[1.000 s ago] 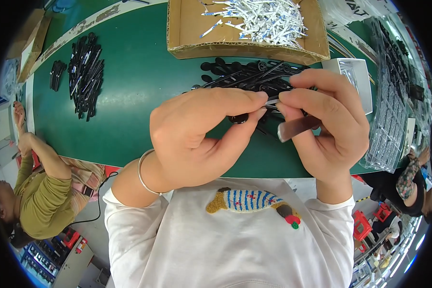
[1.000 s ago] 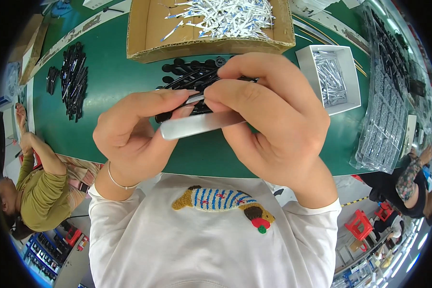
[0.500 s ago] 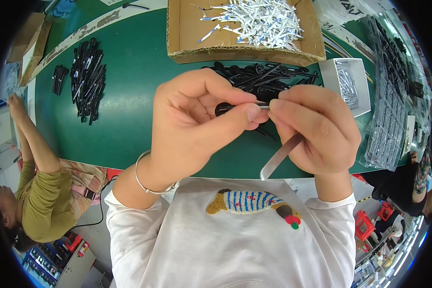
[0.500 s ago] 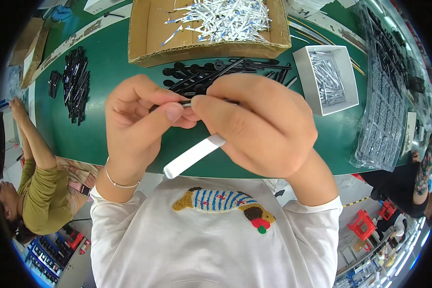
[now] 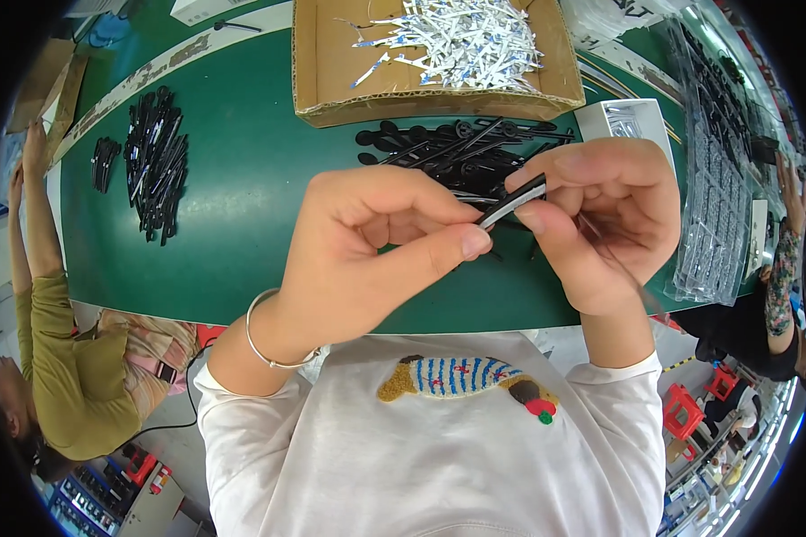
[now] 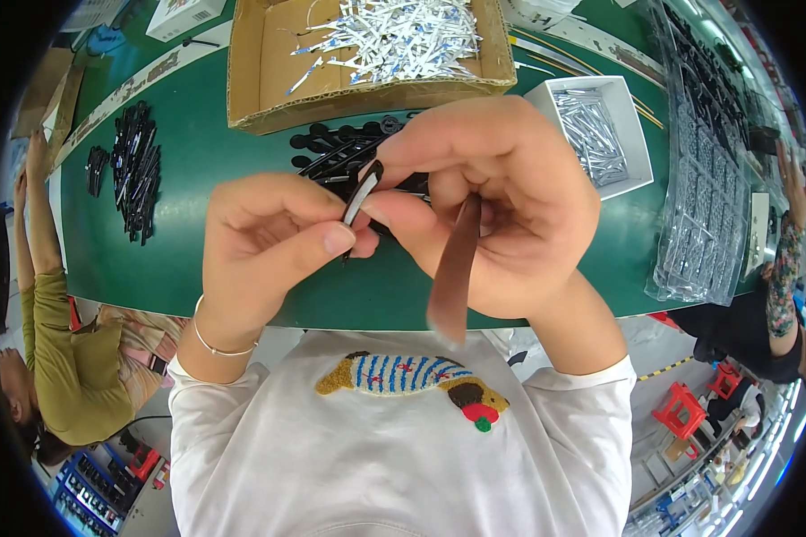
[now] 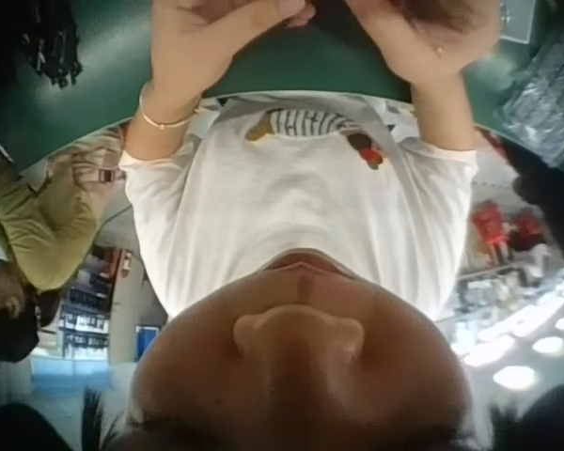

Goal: The person assembles small black components by inserting a thin white strip into each one using tweezers.

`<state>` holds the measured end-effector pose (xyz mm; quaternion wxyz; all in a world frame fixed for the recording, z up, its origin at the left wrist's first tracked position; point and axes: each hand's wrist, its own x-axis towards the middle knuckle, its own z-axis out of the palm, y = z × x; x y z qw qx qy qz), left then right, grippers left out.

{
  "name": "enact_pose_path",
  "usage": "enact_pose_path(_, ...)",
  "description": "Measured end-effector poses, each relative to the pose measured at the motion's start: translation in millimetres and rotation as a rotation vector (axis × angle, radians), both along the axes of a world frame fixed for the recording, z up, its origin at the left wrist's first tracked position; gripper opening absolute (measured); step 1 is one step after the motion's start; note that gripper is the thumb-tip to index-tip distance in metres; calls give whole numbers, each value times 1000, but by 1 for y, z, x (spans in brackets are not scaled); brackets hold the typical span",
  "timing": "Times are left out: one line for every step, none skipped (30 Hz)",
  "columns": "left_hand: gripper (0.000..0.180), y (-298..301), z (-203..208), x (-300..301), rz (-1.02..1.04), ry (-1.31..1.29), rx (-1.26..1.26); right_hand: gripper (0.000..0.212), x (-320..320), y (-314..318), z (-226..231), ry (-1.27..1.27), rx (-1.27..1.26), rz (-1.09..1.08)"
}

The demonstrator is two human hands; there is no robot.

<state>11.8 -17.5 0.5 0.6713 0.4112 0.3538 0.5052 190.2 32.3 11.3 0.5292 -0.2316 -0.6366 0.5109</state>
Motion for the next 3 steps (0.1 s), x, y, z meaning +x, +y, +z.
enact_pose_path(8,-2,2,1,43,95,56,26,2,1,-1,0,1,-3)
enact_pose_path(7,-4,6,2,87,190,111,24,5,4,-4,-63,49,2)
enact_pose_path(7,-3,6,2,85,190,111,23,8,7,-6,-127,96,8)
